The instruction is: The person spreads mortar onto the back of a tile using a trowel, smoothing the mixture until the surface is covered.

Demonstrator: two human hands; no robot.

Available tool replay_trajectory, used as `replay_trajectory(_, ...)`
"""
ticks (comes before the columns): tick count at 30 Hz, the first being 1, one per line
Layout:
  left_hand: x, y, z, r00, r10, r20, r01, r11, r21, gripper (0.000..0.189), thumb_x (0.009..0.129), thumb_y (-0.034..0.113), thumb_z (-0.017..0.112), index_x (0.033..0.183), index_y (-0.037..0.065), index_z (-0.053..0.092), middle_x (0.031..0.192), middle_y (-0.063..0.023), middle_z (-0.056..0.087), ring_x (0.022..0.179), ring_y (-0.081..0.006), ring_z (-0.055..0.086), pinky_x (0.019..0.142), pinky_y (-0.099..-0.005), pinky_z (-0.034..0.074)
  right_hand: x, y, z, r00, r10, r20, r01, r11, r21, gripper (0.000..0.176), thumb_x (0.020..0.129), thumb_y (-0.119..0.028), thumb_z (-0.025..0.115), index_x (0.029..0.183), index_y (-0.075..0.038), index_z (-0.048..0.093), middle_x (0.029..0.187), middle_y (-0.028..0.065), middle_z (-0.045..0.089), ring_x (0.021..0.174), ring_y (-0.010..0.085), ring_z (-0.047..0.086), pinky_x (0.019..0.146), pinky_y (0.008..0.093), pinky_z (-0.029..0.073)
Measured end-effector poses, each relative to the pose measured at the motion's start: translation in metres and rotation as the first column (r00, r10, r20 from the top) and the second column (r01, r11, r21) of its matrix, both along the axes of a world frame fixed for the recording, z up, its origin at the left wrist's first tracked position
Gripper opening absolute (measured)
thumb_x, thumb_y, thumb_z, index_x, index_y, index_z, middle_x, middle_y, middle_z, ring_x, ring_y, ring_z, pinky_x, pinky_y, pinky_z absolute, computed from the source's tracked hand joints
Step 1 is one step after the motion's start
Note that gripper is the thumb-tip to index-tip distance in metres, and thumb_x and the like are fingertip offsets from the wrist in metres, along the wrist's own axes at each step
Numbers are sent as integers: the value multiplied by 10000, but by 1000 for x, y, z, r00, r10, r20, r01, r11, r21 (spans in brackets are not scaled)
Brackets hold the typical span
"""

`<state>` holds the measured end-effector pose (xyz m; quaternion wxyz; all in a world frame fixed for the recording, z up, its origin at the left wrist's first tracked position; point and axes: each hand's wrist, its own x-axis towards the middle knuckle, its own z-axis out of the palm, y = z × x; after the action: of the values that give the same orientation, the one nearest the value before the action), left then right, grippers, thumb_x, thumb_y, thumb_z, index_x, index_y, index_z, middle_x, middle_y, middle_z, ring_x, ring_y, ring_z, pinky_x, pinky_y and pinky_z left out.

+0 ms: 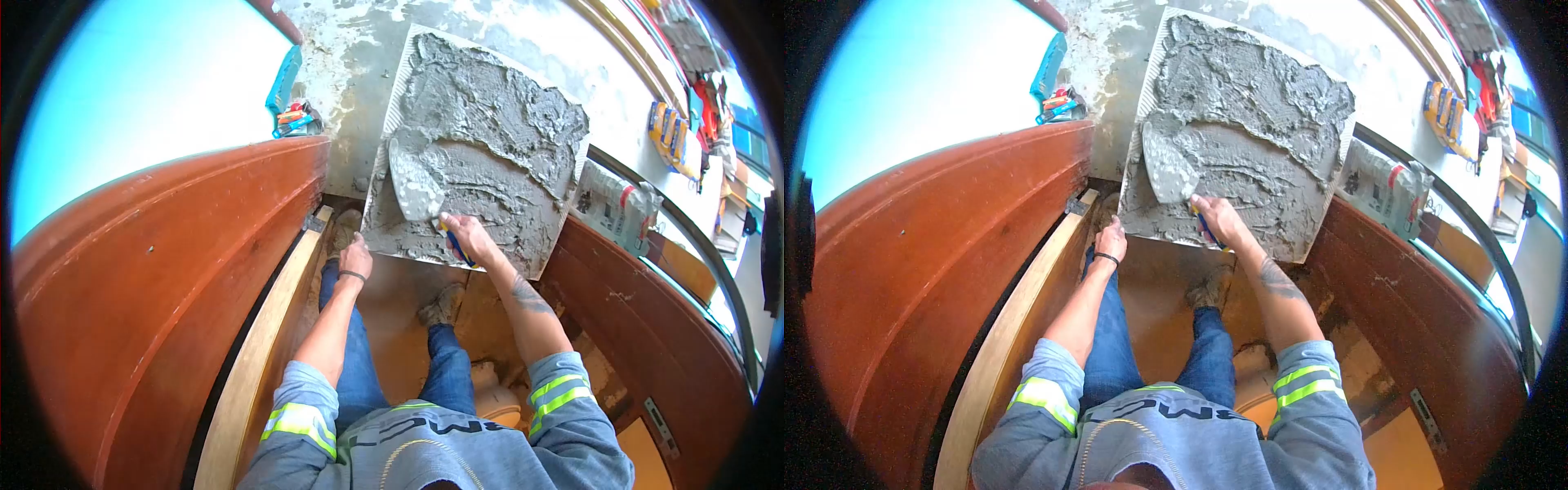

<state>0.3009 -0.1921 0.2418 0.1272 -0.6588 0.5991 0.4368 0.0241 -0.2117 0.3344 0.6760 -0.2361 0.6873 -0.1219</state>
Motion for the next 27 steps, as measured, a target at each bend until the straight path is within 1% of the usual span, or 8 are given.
replay_trajectory(8, 0, 0, -1, 1000, -11, -5, 11, 1000, -5, 449, 887, 132, 464, 1303, -35, 460, 1002, -273, 625, 946, -420, 615, 826, -479, 488, -74, -26, 0, 303, 422, -855, -867, 495, -63, 335, 936, -416, 521, 834, -129, 661, 575, 87, 619, 432, 199, 567, 396, 349, 466)
replay_trajectory(12, -4, -4, 12, 1000, -6, 7, 6, 999, 34, 447, 889, 135, 462, 1302, -35, 461, 964, -274, 633, 933, -424, 617, 816, -480, 489, -100, -110, 3, 354, 363, -862, -837, 534, -120, 415, 953, -447, 452, 886, -99, 667, 676, 161, 646, 593, 324, 640, 582, 447, 506)
replay_trajectory(15, -2, 3, 2, 1000, -22, 23, 23, 999, -43, 444, 891, 144, 467, 1299, -33, 466, 922, -280, 635, 906, -430, 622, 797, -489, 488, -94, -124, 13, 344, 337, -876, -780, 622, -67, 457, 947, -482, 446, 891, -92, 678, 730, 181, 662, 629, 351, 648, 597, 448, 512)
replay_trajectory(19, -1, -1, -3, 998, -53, 17, 54, 998, -29, 434, 891, 145, 466, 1288, -31, 477, 908, -287, 634, 895, -433, 624, 783, -500, 490, -80, -42, -47, 926, 90, -366, -231, 904, -361, 534, 959, -498, 406, 902, -24, 646, 660, 94, 610, 527, 178, 581, 480, 348, 470)
replay_trajectory(20, 0, 2, -3, 999, -45, 7, 45, 998, -41, 430, 889, 141, 465, 1284, -30, 480, 905, -288, 633, 889, -432, 626, 776, -502, 492, -49, -36, -13, 965, -226, -132, 228, 974, 3, 492, 961, -481, 421, 900, -40, 631, 643, 36, 556, 504, 127, 524, 446, 296, 429)
replay_trajectory(23, 1, 2, -7, 998, -56, 9, 56, 996, -66, 411, 885, 129, 461, 1261, -35, 498, 893, -282, 633, 865, -429, 630, 761, -508, 493, -4, 15, -2, 870, -466, 161, 425, 874, 234, 466, 947, -485, 453, 927, -51, 623, 644, 6, 543, 501, 113, 514, 446, 284, 425)
replay_trajectory(25, -2, -1, 6, 999, -53, 0, 53, 997, -58, 406, 886, 127, 457, 1259, -27, 505, 901, -274, 634, 867, -434, 626, 758, -506, 492, -15, 30, -7, 995, -19, -102, 20, 1000, 8, 457, 965, -461, 428, 945, -48, 621, 662, 60, 598, 516, 130, 543, 471, 302, 453)
replay_trajectory(27, 1, 0, 0, 998, -62, -31, 60, 997, -57, 413, 889, 143, 464, 1275, 0, 502, 909, -264, 636, 870, -440, 622, 765, -499, 494, -48, 21, 6, 587, 388, -711, -495, 867, 65, 446, 964, -469, 425, 917, -90, 654, 698, 102, 668, 583, 192, 634, 552, 339, 531)
